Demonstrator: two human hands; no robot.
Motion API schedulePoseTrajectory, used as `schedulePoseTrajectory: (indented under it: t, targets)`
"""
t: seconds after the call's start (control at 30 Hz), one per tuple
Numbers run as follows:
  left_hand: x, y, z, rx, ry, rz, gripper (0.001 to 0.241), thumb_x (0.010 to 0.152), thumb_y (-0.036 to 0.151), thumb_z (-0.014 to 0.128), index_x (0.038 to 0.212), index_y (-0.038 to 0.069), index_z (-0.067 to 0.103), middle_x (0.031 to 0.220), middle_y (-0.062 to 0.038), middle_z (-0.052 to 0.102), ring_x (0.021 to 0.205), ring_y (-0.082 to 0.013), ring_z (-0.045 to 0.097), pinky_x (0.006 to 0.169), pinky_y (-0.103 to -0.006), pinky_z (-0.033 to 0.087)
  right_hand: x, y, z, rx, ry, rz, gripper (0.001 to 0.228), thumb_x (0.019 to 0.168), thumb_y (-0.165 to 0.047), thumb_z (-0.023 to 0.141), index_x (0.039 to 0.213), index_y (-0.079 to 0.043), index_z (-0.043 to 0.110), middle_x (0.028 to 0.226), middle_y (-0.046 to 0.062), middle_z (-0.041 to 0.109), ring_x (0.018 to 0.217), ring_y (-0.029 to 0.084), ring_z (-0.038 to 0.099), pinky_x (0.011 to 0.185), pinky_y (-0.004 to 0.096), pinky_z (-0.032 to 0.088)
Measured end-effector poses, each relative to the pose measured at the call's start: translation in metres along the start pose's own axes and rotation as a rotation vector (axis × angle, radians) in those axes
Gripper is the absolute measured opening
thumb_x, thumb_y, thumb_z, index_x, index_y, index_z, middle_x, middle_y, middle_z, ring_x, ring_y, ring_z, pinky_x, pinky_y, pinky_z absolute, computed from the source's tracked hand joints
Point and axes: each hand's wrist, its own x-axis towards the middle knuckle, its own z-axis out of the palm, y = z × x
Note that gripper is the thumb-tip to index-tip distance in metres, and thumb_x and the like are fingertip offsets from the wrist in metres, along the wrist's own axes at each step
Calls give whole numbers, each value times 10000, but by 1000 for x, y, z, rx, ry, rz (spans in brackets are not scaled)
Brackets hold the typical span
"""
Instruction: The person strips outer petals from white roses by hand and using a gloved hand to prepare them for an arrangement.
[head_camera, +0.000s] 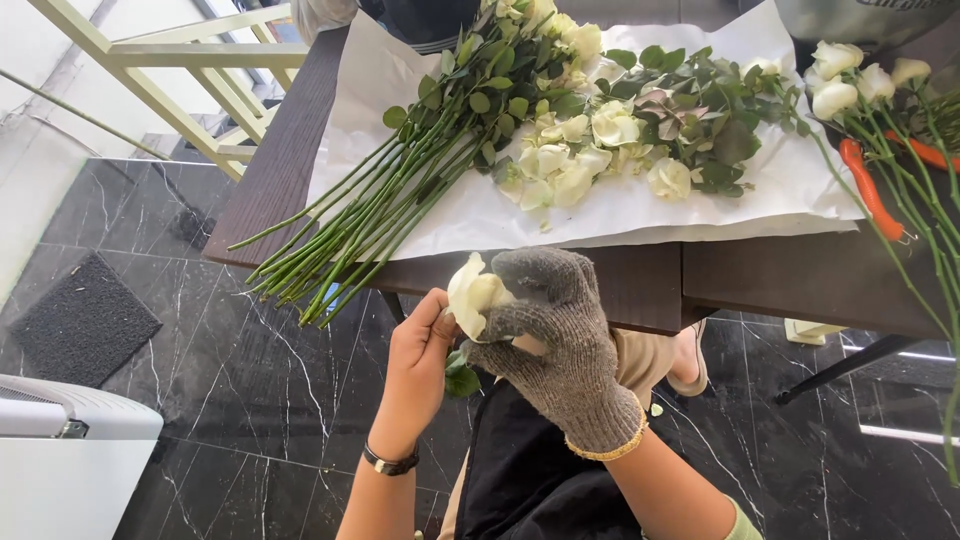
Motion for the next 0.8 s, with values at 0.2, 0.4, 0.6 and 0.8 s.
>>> schedulePoseTrajectory:
  t: [0.2,0.4,0.6,0.8]
  targets:
    - [6,15,-7,-66,-14,-63,290,1053,104,390,882,67,621,687,34,423,699,-82,324,648,-257,403,11,29,-15,-150,256,-46,266,865,-159,763,1041,-72,583,1144,86,615,1016,195,600,884,295,499]
    - [6,4,-17,77,-33,-10,152,1053,171,435,996,87,549,787,13,471,689,-92,400,617,-232,346,57,86,-34,-284,266,-130,325,952,-310,727,1149,-51,713,1282,151,564,1231,309,466,1097,459,377]
    - [9,51,-3,128,-32,50,210,1003,213,500,1121,71,600,815,-25,656,773,-123,658,747,-267,578,1,35,-11,-219,58,113,392,859,-205,756,1198,-38,653,1175,118,686,1077,259,669,969,366,510]
    - [-1,115,8,275,497,-91,420,578,88,906,964,77,741,967,-17,742,886,-75,645,849,-253,572,-33,-16,16,587,-440,319,596,824,-364,718,1320,-100,522,1139,72,681,1020,210,689,924,374,538]
